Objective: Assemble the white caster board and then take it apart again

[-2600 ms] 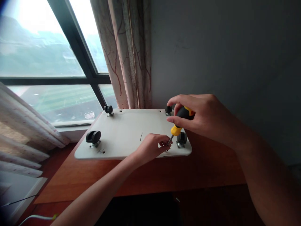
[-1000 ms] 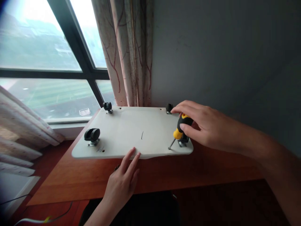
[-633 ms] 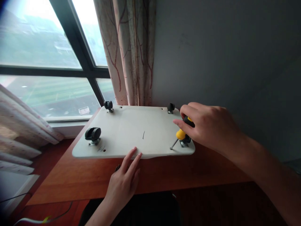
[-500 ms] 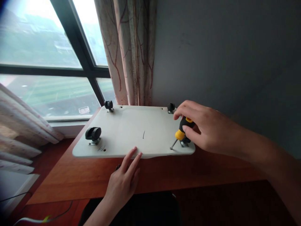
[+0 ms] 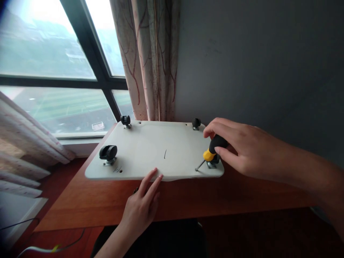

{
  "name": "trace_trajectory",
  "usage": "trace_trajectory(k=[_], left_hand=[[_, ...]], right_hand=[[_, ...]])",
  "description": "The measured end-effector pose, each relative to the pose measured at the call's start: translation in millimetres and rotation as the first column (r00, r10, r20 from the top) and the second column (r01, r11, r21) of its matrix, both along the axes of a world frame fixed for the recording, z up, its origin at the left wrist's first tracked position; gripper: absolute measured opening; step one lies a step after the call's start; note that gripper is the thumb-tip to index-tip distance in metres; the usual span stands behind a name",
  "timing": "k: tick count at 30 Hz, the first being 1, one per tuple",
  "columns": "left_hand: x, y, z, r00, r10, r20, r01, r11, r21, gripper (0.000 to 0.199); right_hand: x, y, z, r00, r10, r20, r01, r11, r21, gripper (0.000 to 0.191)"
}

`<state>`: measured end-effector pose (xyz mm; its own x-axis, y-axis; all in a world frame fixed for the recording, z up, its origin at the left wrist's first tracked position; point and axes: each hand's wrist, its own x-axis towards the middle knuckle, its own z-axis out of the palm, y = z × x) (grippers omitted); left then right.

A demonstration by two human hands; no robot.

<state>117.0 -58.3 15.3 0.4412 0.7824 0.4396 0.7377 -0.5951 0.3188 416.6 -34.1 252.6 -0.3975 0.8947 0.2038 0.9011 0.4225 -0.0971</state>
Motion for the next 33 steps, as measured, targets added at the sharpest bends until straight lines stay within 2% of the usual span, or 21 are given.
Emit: trace_trajectory(k=[3,7,11,15,20,24,29,33], left_hand=[[-1,0,-0.9,1.0,-0.022,0.013,0.022,1.0,0.0,0.066],[-2,0,-3.7,0.999,-0.022,0.034,0.023,0.999,-0.026,0.068],[-1,0,-5.8,0.999,-0.012,0.05,0.014,0.999,-0.035,0.067],[0,0,-4.9,0.997,-0.006,0.073,0.009,0.999,-0.038,0.063],[-1,0,-3.2,0.998,-0.014,0.063,0.017,0.999,-0.047,0.063],[0,0,-4.0,0.998,-0.011,0.069,0.013,1.0,-0.029,0.064],[0,1,-5.0,0.997,-0.009,0.074,0.011,1.0,-0.028,0.065],[0,0,-1.8,0.998,-0.01,0.063,0.012,0.999,-0.039,0.064]], right_hand=[[6,3,0.6,0.999,-0.033,0.006,0.033,0.999,-0.022,0.033],[10,5,-6.9,0.987,-0.117,0.112,0.102,0.986,0.134,0.035],[6,2,-12.0,0.972,-0.184,0.146,0.158,0.972,0.176,0.03],[8,-3,-7.4,0.993,-0.115,0.034,0.113,0.992,0.057,0.026],[17,-4,7.0,0.995,0.075,-0.062,-0.083,0.984,-0.156,0.033],[19,-2,14.1,0.994,0.084,-0.076,-0.098,0.974,-0.207,0.031],[19,-4,11.2,0.999,0.024,-0.028,-0.027,0.995,-0.099,0.036],[17,-5,2.1,0.995,-0.019,0.094,0.011,0.997,0.079,0.045]])
